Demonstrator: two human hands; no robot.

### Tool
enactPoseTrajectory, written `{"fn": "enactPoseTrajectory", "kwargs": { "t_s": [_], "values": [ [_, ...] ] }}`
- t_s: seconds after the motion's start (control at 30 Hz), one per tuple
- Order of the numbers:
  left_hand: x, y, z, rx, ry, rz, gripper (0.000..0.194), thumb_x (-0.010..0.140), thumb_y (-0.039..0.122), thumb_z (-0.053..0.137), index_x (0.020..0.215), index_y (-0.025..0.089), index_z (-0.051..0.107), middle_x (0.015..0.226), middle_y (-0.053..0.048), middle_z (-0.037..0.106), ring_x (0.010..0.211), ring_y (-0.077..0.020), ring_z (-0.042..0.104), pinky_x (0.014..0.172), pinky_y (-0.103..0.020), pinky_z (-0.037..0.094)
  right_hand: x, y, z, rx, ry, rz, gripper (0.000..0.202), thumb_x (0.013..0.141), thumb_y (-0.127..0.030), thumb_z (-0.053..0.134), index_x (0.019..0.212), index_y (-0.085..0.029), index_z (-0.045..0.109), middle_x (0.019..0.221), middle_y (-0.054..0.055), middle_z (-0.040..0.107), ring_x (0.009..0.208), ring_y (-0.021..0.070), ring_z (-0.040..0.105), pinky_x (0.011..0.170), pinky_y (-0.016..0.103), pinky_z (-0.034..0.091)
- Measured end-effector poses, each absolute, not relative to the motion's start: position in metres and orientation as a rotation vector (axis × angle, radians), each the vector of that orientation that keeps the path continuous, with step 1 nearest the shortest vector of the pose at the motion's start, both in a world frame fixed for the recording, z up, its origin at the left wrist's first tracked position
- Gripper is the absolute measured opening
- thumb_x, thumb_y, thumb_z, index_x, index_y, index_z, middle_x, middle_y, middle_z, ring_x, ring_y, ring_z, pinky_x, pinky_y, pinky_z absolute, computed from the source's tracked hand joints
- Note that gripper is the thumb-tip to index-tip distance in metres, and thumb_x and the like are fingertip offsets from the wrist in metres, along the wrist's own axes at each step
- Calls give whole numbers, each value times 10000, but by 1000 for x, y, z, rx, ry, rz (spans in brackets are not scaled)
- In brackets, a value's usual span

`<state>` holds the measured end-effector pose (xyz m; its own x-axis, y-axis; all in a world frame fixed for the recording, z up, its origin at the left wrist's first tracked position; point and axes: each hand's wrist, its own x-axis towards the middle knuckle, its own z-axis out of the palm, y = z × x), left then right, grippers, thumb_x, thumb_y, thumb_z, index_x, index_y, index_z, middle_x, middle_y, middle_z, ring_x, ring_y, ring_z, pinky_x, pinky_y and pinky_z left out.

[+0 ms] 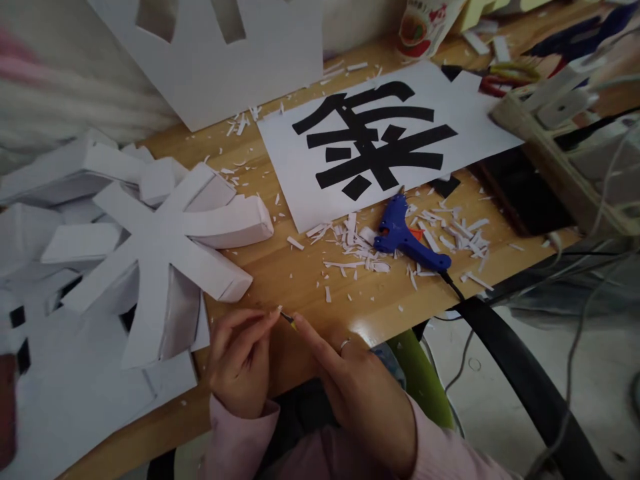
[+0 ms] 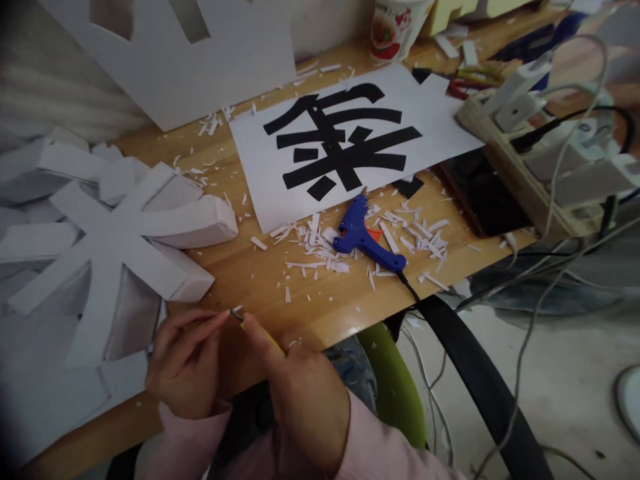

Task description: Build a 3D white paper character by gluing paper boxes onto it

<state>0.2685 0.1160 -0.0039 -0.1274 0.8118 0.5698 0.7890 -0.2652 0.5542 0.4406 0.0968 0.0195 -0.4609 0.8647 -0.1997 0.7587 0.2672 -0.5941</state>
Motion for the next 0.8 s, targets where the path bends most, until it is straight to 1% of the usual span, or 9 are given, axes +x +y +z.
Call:
{"fn": "enactPoseTrajectory", "kwargs": {
  "t_s": [0.07,0.2,0.3,0.4,0.5,0.57,0.67,0.8],
  "values": [
    [270,117,-4,2057,1850,1426,235,814,40,694,906,249,747,882,6,699,809,-136,656,746,-295,533,440,99,21,-1567,-2441,977,887,793,-23,455,1568,-307,133,839,41,682,584,201,668,506,275,524],
    [271,116,-4,2043,1831,1435,277,787,-13,688,913,226,746,879,-7,738,806,-157,677,750,-331,551,438,104,26,-1593,-2596,1011,975,735,8,499,1572,-285,93,778,26,679,571,196,683,460,232,466],
    [269,115,-5,2054,1847,1432,306,746,-48,705,906,208,751,869,-14,745,782,-157,678,723,-324,549,436,108,30,-1572,-2670,1050,941,757,-29,536,1571,-246,118,809,55,697,562,200,689,434,231,442],
    [270,114,-5,2052,1877,1443,317,726,-63,711,899,199,754,864,-18,748,775,-158,680,715,-320,548,435,113,35,-1586,-2703,1047,862,802,-68,536,1564,-235,171,818,73,707,534,191,685,403,231,419],
    [273,113,-3,2053,1886,1422,301,711,-55,723,884,189,750,901,-33,759,789,-174,699,725,-335,562,433,114,39,-1646,-2738,982,814,811,-71,524,1550,-258,236,739,52,696,496,188,674,363,230,379],
    [276,113,0,2048,1921,1393,276,698,-32,744,871,183,747,912,-37,766,781,-180,710,722,-334,572,433,113,40,-1669,-2735,955,808,814,-86,522,1547,-282,245,702,37,690,462,183,662,344,229,357],
    [279,113,2,2034,2021,1386,226,696,7,762,833,185,740,851,-20,772,726,-169,713,686,-312,583,435,110,41,-1672,-2673,962,814,818,-115,529,1552,-298,231,686,25,691,447,177,662,341,226,360],
    [280,111,2,1934,2099,1397,181,722,22,741,818,175,731,819,-24,766,721,-162,709,668,-298,579,441,103,42,-1709,-2636,949,826,786,-96,552,1541,-290,277,615,7,677,430,184,660,345,218,375]
  ]
}}
